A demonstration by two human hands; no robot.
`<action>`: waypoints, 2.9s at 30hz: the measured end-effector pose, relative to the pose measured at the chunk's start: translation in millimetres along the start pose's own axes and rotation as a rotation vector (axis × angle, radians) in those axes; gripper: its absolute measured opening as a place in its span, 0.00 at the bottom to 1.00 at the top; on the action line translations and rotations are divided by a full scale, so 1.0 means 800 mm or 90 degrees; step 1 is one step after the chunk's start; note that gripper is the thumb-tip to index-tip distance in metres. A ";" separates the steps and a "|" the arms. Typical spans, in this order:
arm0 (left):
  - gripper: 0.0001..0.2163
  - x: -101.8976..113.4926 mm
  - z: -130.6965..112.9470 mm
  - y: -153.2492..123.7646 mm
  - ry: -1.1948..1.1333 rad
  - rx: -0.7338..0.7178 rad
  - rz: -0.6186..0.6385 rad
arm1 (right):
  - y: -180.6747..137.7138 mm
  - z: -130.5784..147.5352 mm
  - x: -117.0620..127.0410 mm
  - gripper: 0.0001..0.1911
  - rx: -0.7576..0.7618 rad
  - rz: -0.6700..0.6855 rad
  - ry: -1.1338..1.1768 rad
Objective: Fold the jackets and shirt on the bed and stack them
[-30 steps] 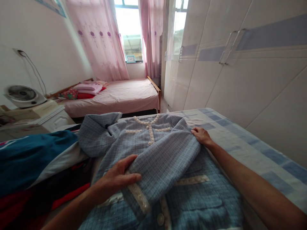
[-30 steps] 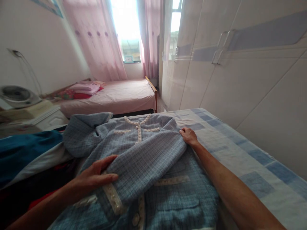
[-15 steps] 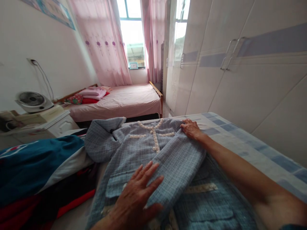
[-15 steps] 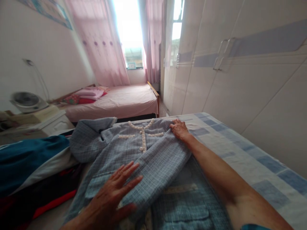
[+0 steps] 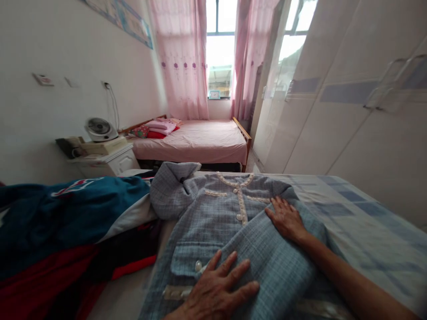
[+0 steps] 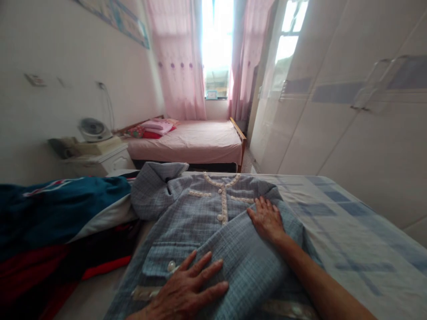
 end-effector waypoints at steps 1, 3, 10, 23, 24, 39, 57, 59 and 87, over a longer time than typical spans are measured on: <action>0.27 0.005 -0.002 0.001 -0.028 0.010 0.011 | -0.007 0.001 -0.010 0.31 -0.001 0.006 -0.020; 0.25 0.020 0.000 0.003 -0.093 0.025 0.027 | -0.013 -0.001 -0.025 0.31 -0.001 0.004 -0.051; 0.17 0.128 0.172 -0.017 0.036 0.498 -0.218 | -0.005 -0.004 -0.028 0.31 0.045 -0.019 -0.075; 0.10 0.183 0.302 -0.012 0.030 0.724 -0.340 | -0.008 -0.003 -0.024 0.31 0.030 -0.030 -0.013; 0.11 0.186 0.281 -0.008 0.032 0.683 -0.361 | -0.008 -0.002 -0.023 0.31 0.028 -0.026 -0.010; 0.11 0.116 0.019 -0.066 -0.047 -0.059 -0.167 | -0.026 0.020 0.051 0.33 0.095 0.259 0.520; 0.10 0.106 0.117 -0.082 -0.112 0.310 -0.233 | -0.103 0.063 0.292 0.11 0.201 -0.253 0.339; 0.09 0.097 0.109 -0.086 -0.061 0.274 -0.197 | -0.118 0.037 0.269 0.14 0.207 -0.173 0.323; 0.07 0.032 0.136 -0.091 -0.195 0.554 -0.234 | 0.050 0.293 0.048 0.07 0.322 0.251 0.391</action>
Point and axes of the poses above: each hand's wrist, its own y-axis towards the middle knuckle, its own x-axis out of the back of the hand, z = x × y, the point moved 3 cm from there along y, towards the middle knuckle, and after that the axes turned 5 degrees about -x, right-handed, at the moved point
